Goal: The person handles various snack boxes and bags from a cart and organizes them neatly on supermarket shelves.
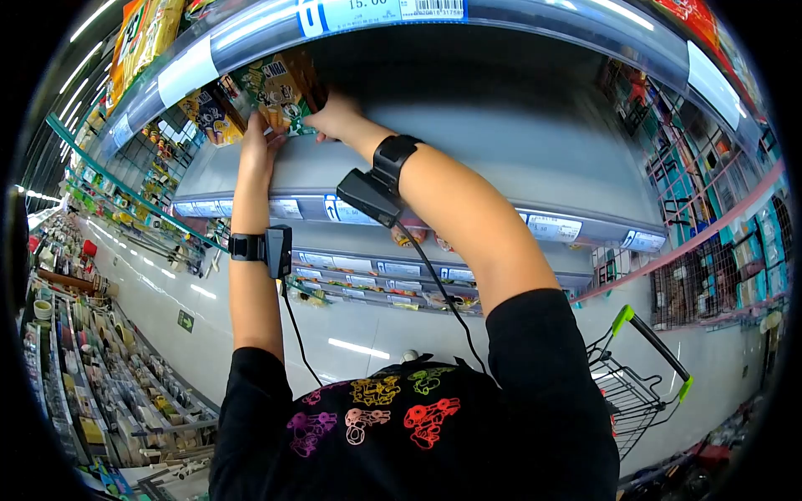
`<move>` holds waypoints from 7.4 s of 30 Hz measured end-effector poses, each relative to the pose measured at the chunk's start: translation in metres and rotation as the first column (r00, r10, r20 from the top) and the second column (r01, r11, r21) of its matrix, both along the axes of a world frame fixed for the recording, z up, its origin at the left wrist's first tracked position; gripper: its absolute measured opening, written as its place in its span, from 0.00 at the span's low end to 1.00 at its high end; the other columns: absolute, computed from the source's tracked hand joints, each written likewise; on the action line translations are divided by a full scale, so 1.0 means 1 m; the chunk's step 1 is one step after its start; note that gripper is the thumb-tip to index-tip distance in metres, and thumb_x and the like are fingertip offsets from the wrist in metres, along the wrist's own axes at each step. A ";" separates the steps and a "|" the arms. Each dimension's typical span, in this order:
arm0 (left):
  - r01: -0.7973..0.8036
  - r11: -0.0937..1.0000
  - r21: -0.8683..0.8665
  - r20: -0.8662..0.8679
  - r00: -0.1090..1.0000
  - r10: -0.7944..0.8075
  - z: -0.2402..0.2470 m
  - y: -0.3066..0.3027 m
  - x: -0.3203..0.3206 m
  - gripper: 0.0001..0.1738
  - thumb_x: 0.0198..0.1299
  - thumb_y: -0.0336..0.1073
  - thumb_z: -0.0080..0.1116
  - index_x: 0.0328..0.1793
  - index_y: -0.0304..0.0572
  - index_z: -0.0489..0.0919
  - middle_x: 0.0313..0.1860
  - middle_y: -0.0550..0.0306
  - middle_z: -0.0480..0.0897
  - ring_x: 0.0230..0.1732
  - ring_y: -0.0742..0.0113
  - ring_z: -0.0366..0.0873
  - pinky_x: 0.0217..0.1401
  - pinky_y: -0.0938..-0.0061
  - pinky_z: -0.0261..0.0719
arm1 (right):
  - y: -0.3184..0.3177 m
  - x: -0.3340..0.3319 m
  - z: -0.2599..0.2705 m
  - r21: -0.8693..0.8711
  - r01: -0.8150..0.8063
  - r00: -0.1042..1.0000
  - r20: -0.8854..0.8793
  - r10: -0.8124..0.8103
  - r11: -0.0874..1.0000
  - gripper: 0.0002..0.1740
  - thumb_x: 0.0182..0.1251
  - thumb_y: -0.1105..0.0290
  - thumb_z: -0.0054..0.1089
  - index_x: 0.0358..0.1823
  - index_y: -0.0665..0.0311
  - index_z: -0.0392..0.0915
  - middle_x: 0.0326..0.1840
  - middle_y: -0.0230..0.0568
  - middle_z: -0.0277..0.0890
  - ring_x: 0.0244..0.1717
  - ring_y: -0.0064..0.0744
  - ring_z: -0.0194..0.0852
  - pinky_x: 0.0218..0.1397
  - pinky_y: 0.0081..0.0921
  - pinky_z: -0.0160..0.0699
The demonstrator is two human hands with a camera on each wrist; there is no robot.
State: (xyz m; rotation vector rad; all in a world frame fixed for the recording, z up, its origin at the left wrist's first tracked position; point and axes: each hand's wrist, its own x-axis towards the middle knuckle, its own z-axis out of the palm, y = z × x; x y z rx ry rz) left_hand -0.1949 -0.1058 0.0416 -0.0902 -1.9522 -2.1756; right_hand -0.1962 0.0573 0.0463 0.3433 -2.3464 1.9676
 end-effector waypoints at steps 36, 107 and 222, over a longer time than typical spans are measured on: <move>0.937 0.317 -0.148 -0.235 0.278 -0.931 -0.137 0.321 0.359 0.20 0.57 0.26 0.42 0.58 0.36 0.65 0.52 0.51 0.71 0.48 0.67 0.69 0.47 0.75 0.69 | 0.198 0.547 -0.174 -0.011 0.997 0.079 0.069 -0.994 0.078 0.09 0.58 0.70 0.55 0.40 0.60 0.75 0.21 0.34 0.73 0.21 0.20 0.71 0.25 0.19 0.68; 0.481 -0.483 -0.732 0.150 -0.577 -0.803 -0.136 0.227 0.275 0.16 0.57 0.30 0.46 0.51 0.38 0.76 0.38 0.39 0.79 0.39 0.44 0.78 0.45 0.64 0.75 | 0.056 0.514 -0.218 -0.129 0.991 -0.045 0.000 -0.999 -0.044 0.25 0.57 0.64 0.60 0.55 0.63 0.65 0.52 0.36 0.69 0.55 0.29 0.66 0.56 0.25 0.64; 0.427 0.115 0.897 0.221 -0.208 -0.953 -0.262 -0.016 0.155 0.29 0.61 0.50 0.43 0.59 0.34 0.67 0.45 0.48 0.76 0.39 0.62 0.76 0.39 0.72 0.76 | -0.027 0.262 -0.197 -0.495 0.418 0.896 0.361 -0.258 0.762 0.16 0.59 0.67 0.60 0.46 0.68 0.75 0.42 0.34 0.77 0.40 0.19 0.73 0.45 0.21 0.72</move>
